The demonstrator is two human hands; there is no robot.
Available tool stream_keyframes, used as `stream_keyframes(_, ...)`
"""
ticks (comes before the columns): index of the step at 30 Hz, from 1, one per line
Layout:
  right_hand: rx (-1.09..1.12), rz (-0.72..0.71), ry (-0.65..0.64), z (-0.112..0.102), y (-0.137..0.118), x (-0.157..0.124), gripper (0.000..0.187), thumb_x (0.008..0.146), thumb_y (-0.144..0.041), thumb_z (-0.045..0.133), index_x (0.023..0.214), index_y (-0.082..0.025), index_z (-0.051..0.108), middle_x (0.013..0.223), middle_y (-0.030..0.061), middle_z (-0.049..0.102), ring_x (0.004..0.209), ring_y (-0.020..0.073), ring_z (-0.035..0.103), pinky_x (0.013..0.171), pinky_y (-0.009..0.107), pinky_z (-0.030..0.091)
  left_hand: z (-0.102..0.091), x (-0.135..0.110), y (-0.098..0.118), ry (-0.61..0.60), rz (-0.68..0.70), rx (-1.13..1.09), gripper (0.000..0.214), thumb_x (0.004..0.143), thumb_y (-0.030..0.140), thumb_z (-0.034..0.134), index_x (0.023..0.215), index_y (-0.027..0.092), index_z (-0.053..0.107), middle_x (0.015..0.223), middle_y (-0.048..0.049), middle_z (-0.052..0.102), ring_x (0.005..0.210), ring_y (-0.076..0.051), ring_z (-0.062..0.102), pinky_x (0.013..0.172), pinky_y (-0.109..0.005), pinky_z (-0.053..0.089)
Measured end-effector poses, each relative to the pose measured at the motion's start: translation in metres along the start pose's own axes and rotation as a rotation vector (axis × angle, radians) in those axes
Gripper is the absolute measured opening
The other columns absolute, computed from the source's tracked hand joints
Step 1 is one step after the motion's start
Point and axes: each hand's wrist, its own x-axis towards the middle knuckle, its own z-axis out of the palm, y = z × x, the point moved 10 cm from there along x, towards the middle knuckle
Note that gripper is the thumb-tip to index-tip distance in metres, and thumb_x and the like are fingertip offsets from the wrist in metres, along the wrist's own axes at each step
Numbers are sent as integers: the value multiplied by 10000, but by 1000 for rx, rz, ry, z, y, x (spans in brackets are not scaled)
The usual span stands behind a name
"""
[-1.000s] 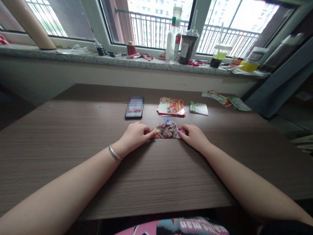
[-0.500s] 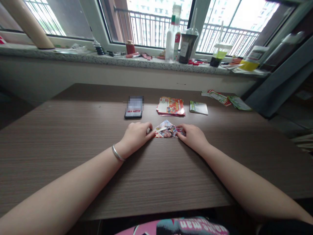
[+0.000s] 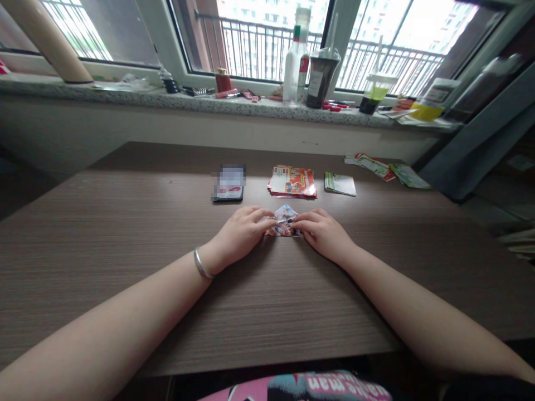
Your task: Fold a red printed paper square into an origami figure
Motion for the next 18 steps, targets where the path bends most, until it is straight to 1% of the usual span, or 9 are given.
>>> stream_keyframes(1,13,-55,-10,1,-6,0,317,925,-127,498,1098,-273,721,1153,29,692,1043,194,561,955,351,454,1,0,6,5,59,-18,263,953,184,519,1160,269,657,1231,-35,651,1106,-204,585,970,-370,433)
stream_keyframes(3,19,-121,-28,4,-12,1,351,939,-111,476,1121,-292,715,1129,18,703,1021,186,564,947,351,455,3,-1,14,-3,144,-46,265,975,203,492,1175,278,649,1237,-21,659,1151,-195,575,997,-377,425)
stream_keyframes(7,-18,-172,-43,7,-16,-1,362,940,-117,489,1166,-305,700,1143,35,696,959,183,581,874,345,473,7,-2,23,-59,236,-60,315,984,185,470,1256,271,603,1211,-21,677,1137,-189,593,981,-366,436)
stream_keyframes(11,-53,-191,-42,7,-16,-2,363,930,-118,504,1178,-304,693,1158,41,689,950,191,585,849,344,478,7,-2,27,-90,240,-30,308,981,199,477,1248,283,604,1220,-24,670,1133,-201,596,1001,-396,408)
stream_keyframes(18,-26,-232,-45,5,-20,-4,341,938,-129,498,1168,-287,694,1154,28,697,952,184,594,844,330,487,7,-1,30,-125,157,-28,345,962,177,474,1270,278,591,1224,-36,660,1152,-197,587,1035,-404,392)
